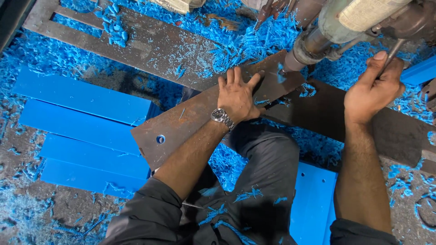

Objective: Drilling holes into blue plastic/metal components using a drill press and a metal template for alignment.

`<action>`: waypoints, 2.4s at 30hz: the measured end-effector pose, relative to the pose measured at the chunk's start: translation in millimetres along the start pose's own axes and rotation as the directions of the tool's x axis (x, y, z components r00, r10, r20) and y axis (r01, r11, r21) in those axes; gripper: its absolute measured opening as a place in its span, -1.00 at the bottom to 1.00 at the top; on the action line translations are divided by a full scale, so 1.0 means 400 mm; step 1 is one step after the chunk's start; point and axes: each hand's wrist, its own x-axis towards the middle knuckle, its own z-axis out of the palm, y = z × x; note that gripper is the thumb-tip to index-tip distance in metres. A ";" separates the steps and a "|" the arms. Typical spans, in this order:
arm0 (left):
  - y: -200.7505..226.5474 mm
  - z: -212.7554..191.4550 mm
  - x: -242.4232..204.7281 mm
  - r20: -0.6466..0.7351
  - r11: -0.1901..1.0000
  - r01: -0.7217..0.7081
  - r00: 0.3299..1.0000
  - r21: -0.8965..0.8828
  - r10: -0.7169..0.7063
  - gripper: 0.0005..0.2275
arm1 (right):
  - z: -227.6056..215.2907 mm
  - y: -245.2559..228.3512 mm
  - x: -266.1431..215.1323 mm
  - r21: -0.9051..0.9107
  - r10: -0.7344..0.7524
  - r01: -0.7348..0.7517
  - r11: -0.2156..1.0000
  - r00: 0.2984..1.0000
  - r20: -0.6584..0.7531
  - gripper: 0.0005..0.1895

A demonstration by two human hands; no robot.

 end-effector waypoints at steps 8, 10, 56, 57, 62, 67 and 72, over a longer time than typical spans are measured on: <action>-0.004 0.011 0.006 0.014 1.000 0.001 1.000 0.007 -0.001 -0.06 | 0.040 0.015 0.001 0.046 0.044 -0.043 0.998 0.999 -0.026 -0.69; -0.001 0.011 0.005 0.018 1.000 -0.001 1.000 0.022 0.001 -0.06 | 0.062 0.038 0.002 0.065 0.067 -0.064 0.996 0.997 -0.034 -0.70; 0.009 -0.013 0.006 0.072 0.999 0.037 0.997 0.022 -0.039 -0.08 | 0.076 0.294 0.533 0.517 0.499 -0.567 0.641 0.820 0.279 -0.76; 0.006 -0.010 0.007 0.044 0.999 0.026 0.999 0.028 -0.027 -0.08 | 0.099 0.251 0.532 0.532 0.509 -0.583 0.614 0.808 0.297 -0.75; -0.004 -0.001 -0.014 0.005 1.000 0.012 1.000 0.013 -0.013 -0.09 | 0.076 0.173 0.290 0.569 0.581 -0.675 0.470 0.722 0.377 -0.70; -0.019 -0.032 -0.087 0.045 1.000 0.017 0.999 0.001 -0.017 -0.09 | -0.033 0.163 -0.079 0.585 0.525 -0.487 0.648 0.843 0.120 -0.71; -0.044 -0.035 -0.226 0.008 0.991 -0.083 0.996 -0.101 0.084 -0.06 | -0.161 -0.028 -0.430 0.091 0.385 -0.418 0.904 0.888 0.252 -0.75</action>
